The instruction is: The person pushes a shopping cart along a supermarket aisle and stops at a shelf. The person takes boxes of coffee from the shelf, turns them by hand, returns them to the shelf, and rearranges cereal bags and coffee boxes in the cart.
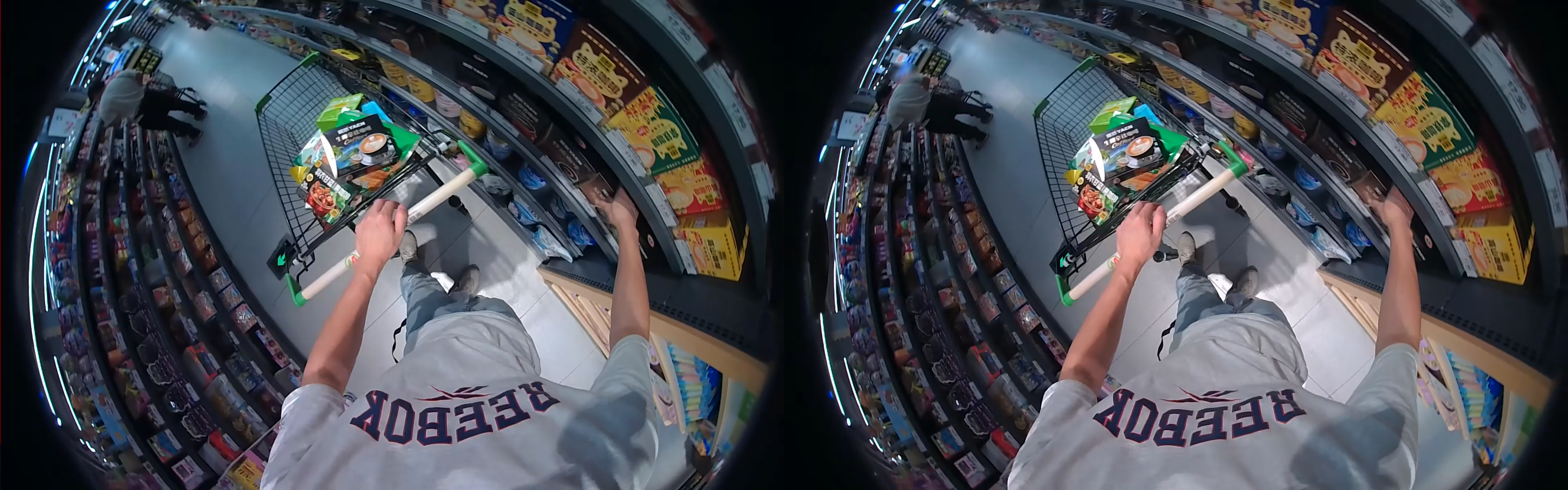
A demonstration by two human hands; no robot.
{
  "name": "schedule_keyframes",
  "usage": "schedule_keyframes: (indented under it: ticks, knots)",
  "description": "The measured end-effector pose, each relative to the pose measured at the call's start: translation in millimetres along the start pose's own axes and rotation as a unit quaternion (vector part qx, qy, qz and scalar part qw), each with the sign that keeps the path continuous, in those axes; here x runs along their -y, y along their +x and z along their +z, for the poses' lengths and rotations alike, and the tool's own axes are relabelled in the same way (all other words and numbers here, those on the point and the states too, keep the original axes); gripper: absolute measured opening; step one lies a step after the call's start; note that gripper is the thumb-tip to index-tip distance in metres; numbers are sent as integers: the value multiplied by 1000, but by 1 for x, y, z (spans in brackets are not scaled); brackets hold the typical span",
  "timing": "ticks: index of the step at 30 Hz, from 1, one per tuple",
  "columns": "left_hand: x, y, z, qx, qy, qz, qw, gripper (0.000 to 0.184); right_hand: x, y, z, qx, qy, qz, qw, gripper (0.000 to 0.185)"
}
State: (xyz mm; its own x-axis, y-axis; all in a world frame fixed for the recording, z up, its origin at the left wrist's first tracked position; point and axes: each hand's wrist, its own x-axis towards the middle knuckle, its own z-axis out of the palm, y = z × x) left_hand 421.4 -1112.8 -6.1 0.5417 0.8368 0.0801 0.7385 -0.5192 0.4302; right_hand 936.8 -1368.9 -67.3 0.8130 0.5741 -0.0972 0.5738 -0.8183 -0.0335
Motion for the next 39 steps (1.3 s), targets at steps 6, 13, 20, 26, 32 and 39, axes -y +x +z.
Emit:
schedule_keyframes:
  ticks: [6, 13, 20, 26, 32, 39]
  knots:
    - [4, -4, -2, -11, -64, 13, 998, 26, 34, -19, -5, -32, 6, 32, 999, 97]
    - [21, -3, 0, -160, -320, -65, 932, 12, 135, -92, 30, -266, 232, -131, 926, 72]
    - [120, 19, -15, -340, -309, -212, 863, 24, 299, -149, 16, -176, 464, -137, 857, 53]
    - [242, 59, 6, -166, -409, -437, 784, 61, 390, -163, 6, -132, 432, -65, 890, 68]
    - [306, 72, 37, 70, -588, -490, 640, 20, 394, -161, -12, -85, 443, -7, 893, 67]
    - [282, 83, 4, -165, -453, -388, 786, 45, 398, -159, -12, -88, 392, 18, 916, 66]
